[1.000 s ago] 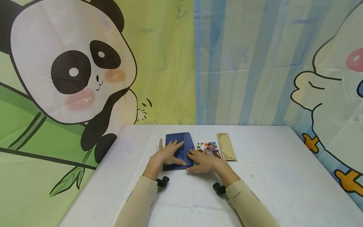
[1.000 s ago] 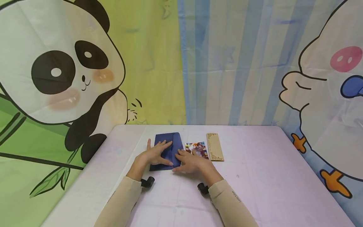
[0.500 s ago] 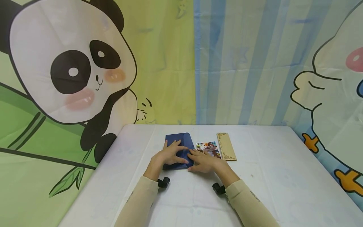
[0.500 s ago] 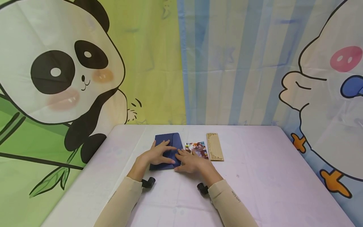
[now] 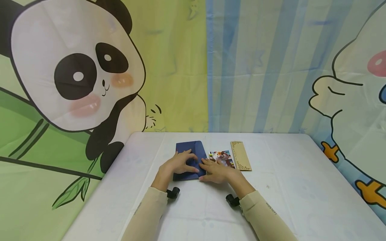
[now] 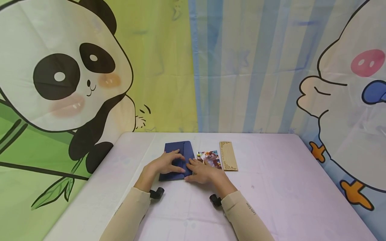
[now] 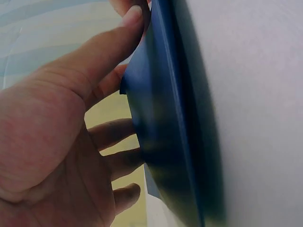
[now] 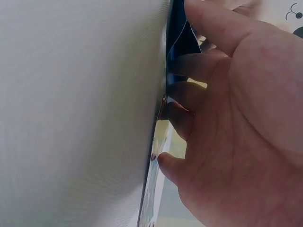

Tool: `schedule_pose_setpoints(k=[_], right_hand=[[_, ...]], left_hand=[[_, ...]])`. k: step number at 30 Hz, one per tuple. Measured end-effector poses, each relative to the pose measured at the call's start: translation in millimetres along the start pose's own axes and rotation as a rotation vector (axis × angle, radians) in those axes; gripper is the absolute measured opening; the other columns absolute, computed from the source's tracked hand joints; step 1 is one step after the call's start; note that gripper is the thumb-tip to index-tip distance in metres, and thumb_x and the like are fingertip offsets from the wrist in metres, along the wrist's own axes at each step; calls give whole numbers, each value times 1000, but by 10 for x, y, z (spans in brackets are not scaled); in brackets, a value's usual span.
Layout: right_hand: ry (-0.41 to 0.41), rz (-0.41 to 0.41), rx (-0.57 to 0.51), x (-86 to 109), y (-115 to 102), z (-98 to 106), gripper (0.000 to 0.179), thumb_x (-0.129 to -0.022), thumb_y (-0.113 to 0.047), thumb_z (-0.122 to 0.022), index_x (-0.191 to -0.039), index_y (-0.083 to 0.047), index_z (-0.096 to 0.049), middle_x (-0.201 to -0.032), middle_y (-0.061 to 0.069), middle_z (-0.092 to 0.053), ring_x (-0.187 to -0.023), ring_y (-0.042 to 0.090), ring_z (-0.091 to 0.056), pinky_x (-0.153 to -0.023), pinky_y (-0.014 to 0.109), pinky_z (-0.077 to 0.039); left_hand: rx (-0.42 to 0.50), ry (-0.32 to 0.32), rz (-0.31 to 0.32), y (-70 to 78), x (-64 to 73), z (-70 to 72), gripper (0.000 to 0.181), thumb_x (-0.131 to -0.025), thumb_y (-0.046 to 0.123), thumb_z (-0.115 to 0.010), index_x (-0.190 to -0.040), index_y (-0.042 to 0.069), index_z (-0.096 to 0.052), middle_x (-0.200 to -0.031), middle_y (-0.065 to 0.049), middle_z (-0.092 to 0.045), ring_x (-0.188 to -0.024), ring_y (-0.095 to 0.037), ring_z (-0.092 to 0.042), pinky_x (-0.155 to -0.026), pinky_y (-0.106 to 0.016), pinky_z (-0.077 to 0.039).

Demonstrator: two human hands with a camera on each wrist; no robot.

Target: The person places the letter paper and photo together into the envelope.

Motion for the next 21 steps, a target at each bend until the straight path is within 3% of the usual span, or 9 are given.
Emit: schedule_pose_setpoints(k=[6,11,15,18,21], right_hand=[[2,9,-2,-2,-3,4,73,-106,-53,-53,-163,-11,-33,-175,10,-18,-162,32,-14,-129,64,-7],[5,13,4,0,-10,13,72,-106,-52,-53,-163,-11,-33,-174,11,-18,-162,32,-14,-128,65,-7],[8,19,-1,-2,-11,15,72,-106,-51,-54,-162,-11,-34,-174,12,-19,-162,34,-14,-128,66,-7],[12,22,-1,-5,-5,8,72,-105,-50,-55,-162,-11,-34,-174,12,-19,-162,34,-14,-127,66,-7],[14,20,-6,-4,0,6,72,-105,-50,-55,-162,-11,-35,-174,12,-19,-162,34,-14,-128,66,-7]], left_hand=[[66,2,-7,-5,17,22,44,-83,42,-87,-118,25,-67,-170,-18,-28,-158,-44,-24,-126,-63,-23],[69,43,-52,31,12,59,40,-79,37,-91,-103,22,-63,-172,-19,-23,-156,-44,-28,-122,-59,-34],[77,61,-85,58,8,70,40,-77,36,-93,-97,23,-61,-175,-17,-15,-156,-43,-28,-124,-64,-26],[96,70,-94,66,4,73,40,-76,35,-94,-95,22,-62,-175,-15,-11,-157,-43,-25,-124,-63,-26],[108,85,-97,67,6,82,40,-75,32,-95,-95,20,-62,-176,-14,-10,-158,-42,-24,-118,-55,-39]])
Point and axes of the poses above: each hand's wrist, its own x-axis away from the middle knuckle, its own z-axis out of the back of the hand, y = z × x, the point moved 7 cm from there along -x, towards the middle knuckle
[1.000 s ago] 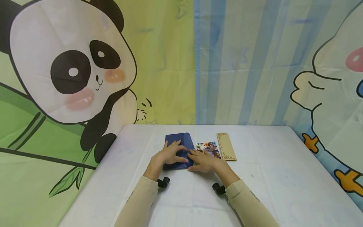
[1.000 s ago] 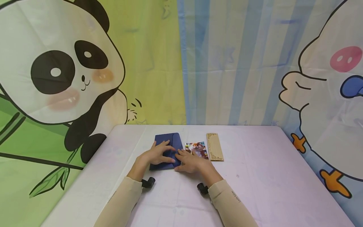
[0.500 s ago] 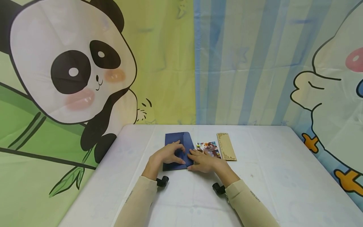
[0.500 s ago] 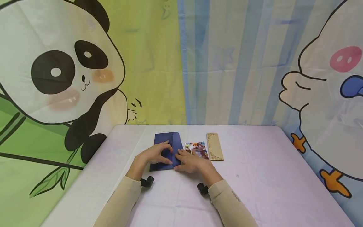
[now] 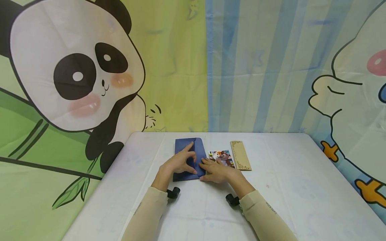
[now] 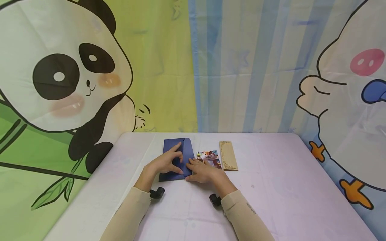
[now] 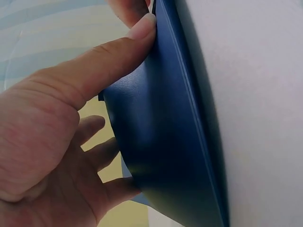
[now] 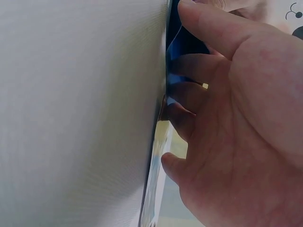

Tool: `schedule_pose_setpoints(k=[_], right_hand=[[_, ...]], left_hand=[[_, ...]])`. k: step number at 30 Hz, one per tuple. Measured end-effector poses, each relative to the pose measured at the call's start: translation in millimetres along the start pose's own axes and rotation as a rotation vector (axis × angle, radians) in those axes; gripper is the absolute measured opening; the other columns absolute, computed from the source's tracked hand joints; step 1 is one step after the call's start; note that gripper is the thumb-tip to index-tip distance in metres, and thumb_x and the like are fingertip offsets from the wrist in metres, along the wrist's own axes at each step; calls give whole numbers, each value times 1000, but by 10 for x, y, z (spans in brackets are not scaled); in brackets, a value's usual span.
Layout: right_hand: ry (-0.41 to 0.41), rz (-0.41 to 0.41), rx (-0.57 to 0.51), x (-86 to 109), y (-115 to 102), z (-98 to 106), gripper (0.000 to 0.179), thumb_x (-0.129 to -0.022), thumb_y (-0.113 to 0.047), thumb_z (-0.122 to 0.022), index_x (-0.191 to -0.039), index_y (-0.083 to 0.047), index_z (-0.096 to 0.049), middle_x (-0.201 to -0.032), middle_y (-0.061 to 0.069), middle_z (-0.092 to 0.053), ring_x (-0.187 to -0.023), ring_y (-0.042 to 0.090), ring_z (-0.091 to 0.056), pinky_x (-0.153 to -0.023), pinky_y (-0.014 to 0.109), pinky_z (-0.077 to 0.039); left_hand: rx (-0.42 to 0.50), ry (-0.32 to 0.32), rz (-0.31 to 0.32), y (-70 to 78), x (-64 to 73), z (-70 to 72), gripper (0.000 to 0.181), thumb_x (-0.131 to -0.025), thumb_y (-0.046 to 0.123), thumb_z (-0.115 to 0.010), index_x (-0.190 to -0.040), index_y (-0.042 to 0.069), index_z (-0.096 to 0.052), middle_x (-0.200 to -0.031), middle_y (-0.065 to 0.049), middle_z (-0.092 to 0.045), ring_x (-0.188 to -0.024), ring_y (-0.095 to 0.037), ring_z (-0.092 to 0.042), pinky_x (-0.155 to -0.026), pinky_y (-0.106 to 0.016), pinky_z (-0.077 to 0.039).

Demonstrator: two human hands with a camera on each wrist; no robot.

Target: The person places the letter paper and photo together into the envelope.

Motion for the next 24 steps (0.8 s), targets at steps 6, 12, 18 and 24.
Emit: schedule_pose_setpoints(k=[6,12,18,24], right_hand=[[-2,-5,5,7,5,4,73,-105,-51,-54,-162,-10,-35,-174,12,-19,-162,34,-14,-128,65,-7],[4,-3,7,4,11,7,73,-105,-51,-56,-162,-10,-36,-174,12,-20,-162,34,-14,-128,66,-7],[3,-8,9,-6,15,4,74,-104,-52,-57,-162,-10,-36,-174,12,-19,-162,34,-14,-128,66,-7],[4,-14,12,-18,25,-2,75,-103,-53,-58,-162,-11,-36,-174,11,-19,-162,33,-15,-128,65,-7]], left_hand=[[-13,27,-7,0,-10,26,39,-75,33,-95,-92,22,-62,-177,-10,-9,-157,-41,-28,-109,-49,-46],[-25,50,2,-9,-18,52,40,-73,37,-95,-89,24,-60,-177,-7,-8,-152,-42,-37,-100,-45,-50],[-38,61,20,-31,-17,62,41,-73,39,-95,-88,27,-60,-177,-6,-6,-136,-38,-54,-94,-42,-51],[-49,67,30,-31,-12,72,42,-72,41,-95,-88,27,-59,-177,-4,-6,-124,-35,-60,-91,-43,-52]])
Point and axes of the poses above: each hand's wrist, its own x-axis away from the middle knuckle, its own z-axis out of the back of the hand, y = z × x, the point moved 7 cm from there along -x, towards the middle knuckle
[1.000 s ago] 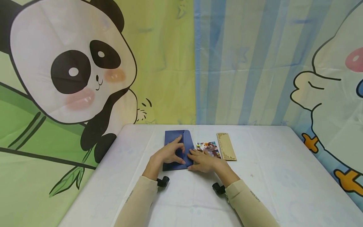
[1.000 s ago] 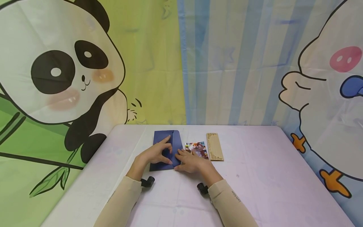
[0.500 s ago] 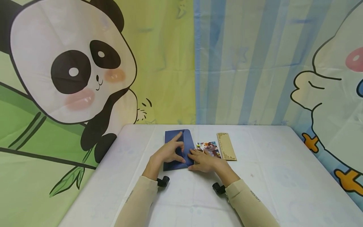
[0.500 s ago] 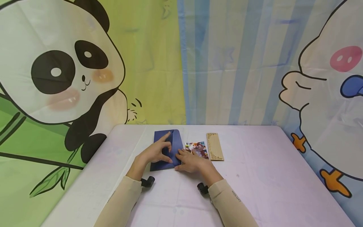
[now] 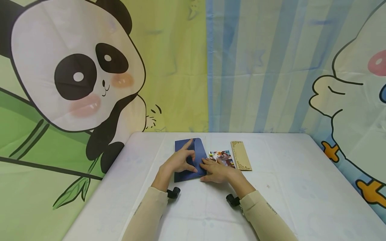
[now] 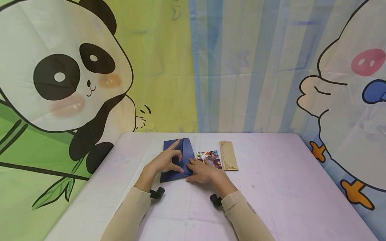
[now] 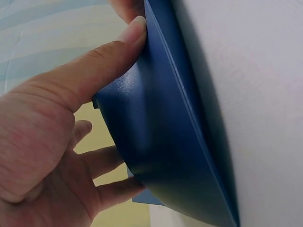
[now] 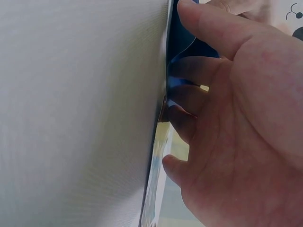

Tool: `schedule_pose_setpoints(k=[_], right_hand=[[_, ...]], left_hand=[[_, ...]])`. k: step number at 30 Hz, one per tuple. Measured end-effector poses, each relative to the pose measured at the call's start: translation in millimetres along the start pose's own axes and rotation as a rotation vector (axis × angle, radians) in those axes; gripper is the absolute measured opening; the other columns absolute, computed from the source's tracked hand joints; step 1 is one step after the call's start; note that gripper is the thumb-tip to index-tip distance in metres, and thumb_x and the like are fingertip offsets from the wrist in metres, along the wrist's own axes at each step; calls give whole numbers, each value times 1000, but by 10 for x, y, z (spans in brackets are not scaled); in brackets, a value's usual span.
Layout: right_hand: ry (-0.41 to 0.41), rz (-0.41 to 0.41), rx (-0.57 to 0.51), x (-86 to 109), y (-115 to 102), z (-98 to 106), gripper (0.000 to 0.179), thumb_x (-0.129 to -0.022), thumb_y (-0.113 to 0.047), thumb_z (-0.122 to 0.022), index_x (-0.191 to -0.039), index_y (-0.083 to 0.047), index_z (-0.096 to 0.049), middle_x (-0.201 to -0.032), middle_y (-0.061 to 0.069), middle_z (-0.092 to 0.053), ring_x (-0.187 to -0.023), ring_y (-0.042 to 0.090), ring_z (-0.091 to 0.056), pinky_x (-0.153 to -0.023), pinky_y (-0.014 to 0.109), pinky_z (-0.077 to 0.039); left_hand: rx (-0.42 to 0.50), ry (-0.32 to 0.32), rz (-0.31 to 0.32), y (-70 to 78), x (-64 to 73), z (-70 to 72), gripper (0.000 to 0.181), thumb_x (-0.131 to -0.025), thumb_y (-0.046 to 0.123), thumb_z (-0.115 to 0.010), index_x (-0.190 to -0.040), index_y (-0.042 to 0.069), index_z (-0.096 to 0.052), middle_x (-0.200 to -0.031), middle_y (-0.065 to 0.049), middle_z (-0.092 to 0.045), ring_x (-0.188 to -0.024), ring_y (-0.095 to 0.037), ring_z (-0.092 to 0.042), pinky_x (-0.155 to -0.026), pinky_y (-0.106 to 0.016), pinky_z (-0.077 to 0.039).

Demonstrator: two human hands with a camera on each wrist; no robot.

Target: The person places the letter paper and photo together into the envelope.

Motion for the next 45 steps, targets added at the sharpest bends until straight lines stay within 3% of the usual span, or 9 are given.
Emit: schedule_pose_setpoints(k=[2,4,7,10,25,38,45], right_hand=[[1,-2,0,-2,4,-3,76,-103,-53,-58,-162,-12,-35,-174,10,-19,-162,33,-15,-128,65,-7],[2,-3,0,-4,8,-5,76,-103,-54,-58,-162,-12,-35,-174,10,-19,-162,33,-14,-128,65,-7],[5,-3,-3,-2,9,-5,77,-103,-54,-58,-162,-11,-35,-174,11,-19,-162,33,-14,-128,65,-7],[10,0,-4,3,5,-3,77,-103,-53,-58,-162,-9,-35,-174,12,-19,-162,34,-15,-128,66,-7],[17,-12,13,9,0,7,79,-101,-55,-60,-161,-10,-37,-173,13,-21,-162,36,-12,-128,65,-7],[89,-37,-11,43,77,139,80,-102,-58,-57,-162,-9,-36,-173,16,-21,-162,35,-15,-127,67,-5],[119,-47,-60,79,173,218,78,-103,-52,-59,-162,-6,-34,-172,19,-21,-161,38,-15,-128,66,-4]], left_hand=[[-3,6,-4,8,2,4,41,-73,41,-95,-87,26,-59,-177,-6,-8,-130,-40,-59,-103,-57,-49],[-10,14,-3,17,5,11,41,-72,42,-95,-86,26,-59,-177,-8,-10,-137,-45,-55,-113,-74,-33],[-48,31,-4,20,3,13,41,-72,44,-94,-84,28,-59,-176,-11,-14,-145,-49,-46,-109,-90,0],[-84,39,-1,17,-1,3,41,-71,48,-93,-83,30,-59,-176,-9,-16,-145,-48,-45,-105,-90,11],[-112,38,34,-4,-11,-25,44,-70,51,-93,-83,32,-57,-175,-6,-17,-145,-45,-48,-101,-89,19],[-50,26,-23,13,-27,-35,44,-70,48,-94,-82,28,-57,-175,-8,-17,-150,-46,-39,-101,-90,16],[-3,18,-32,8,-25,-44,44,-70,44,-95,-84,25,-58,-176,-7,-16,-154,-44,-32,-102,-89,18]])
Point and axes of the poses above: each hand's wrist, its own x-axis away from the middle knuckle, its own z-axis out of the back of the hand, y = z × x, the point moved 7 cm from there along -x, towards the middle knuckle
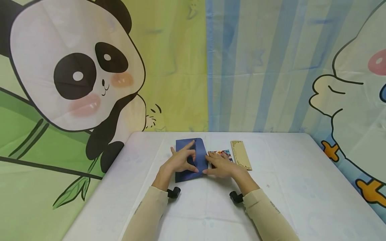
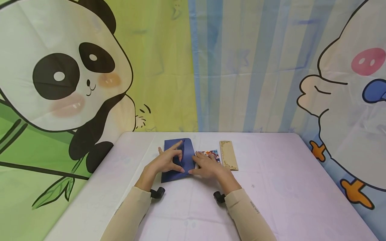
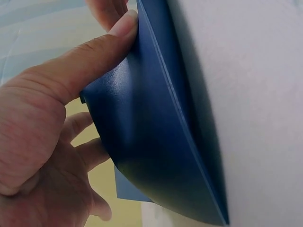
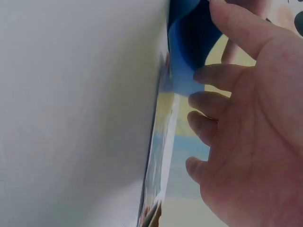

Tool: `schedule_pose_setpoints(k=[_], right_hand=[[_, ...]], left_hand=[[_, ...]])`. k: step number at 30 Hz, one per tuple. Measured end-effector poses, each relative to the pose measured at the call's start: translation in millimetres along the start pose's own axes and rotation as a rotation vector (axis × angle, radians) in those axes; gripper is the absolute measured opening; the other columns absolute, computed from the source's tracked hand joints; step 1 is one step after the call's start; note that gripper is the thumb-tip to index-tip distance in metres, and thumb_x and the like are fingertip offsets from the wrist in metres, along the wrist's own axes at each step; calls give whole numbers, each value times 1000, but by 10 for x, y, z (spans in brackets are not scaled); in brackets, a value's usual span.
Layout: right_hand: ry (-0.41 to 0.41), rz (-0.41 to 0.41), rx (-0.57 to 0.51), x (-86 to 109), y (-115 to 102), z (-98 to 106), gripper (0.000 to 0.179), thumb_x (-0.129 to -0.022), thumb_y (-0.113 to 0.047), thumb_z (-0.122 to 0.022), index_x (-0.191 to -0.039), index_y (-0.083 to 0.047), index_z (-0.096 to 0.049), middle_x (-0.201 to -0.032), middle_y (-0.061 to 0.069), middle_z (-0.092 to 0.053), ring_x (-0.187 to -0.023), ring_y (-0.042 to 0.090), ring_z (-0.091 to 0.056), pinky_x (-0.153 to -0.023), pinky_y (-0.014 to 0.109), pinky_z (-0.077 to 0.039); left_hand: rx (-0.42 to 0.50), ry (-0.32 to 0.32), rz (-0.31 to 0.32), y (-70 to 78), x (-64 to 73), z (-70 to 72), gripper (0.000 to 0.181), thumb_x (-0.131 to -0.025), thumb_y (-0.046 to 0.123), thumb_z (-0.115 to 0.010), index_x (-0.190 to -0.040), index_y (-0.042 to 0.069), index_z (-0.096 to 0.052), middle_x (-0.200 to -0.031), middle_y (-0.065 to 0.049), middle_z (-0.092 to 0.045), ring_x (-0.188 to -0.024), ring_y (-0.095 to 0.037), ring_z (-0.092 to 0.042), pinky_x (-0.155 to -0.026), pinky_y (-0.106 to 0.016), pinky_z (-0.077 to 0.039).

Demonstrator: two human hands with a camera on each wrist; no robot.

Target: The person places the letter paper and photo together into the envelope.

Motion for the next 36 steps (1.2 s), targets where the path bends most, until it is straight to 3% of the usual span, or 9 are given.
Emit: schedule_pose_setpoints(k=[14,25,36], right_hand=[[69,-97,-44,92,374,224,88,-97,-46,-69,-162,-2,-29,-169,28,-24,-158,48,-18,-126,69,-7],[99,-200,-6,111,583,165,96,-94,-50,-72,-162,0,-27,-167,31,-27,-156,50,-20,-126,69,-4],[117,-215,-16,84,696,104,108,-89,-56,-76,-163,1,-22,-169,32,-18,-158,50,-12,-125,70,3]], left_hand=[[54,-8,-17,7,0,0,45,-69,39,-97,-81,23,-57,-175,-10,-20,-153,-45,-34,-103,-88,19],[60,-27,-5,24,5,-6,45,-69,38,-97,-84,20,-59,-175,-9,-21,-152,-43,-36,-105,-85,21],[52,-25,-14,33,13,2,45,-69,38,-97,-84,19,-59,-175,-8,-21,-151,-43,-39,-105,-83,24]])
Point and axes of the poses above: each hand's wrist, its own x-axis away from the middle knuckle, its own z-axis out of the back of the hand, y = z × x, the point moved 7 cm from there along -x, towards the middle knuckle
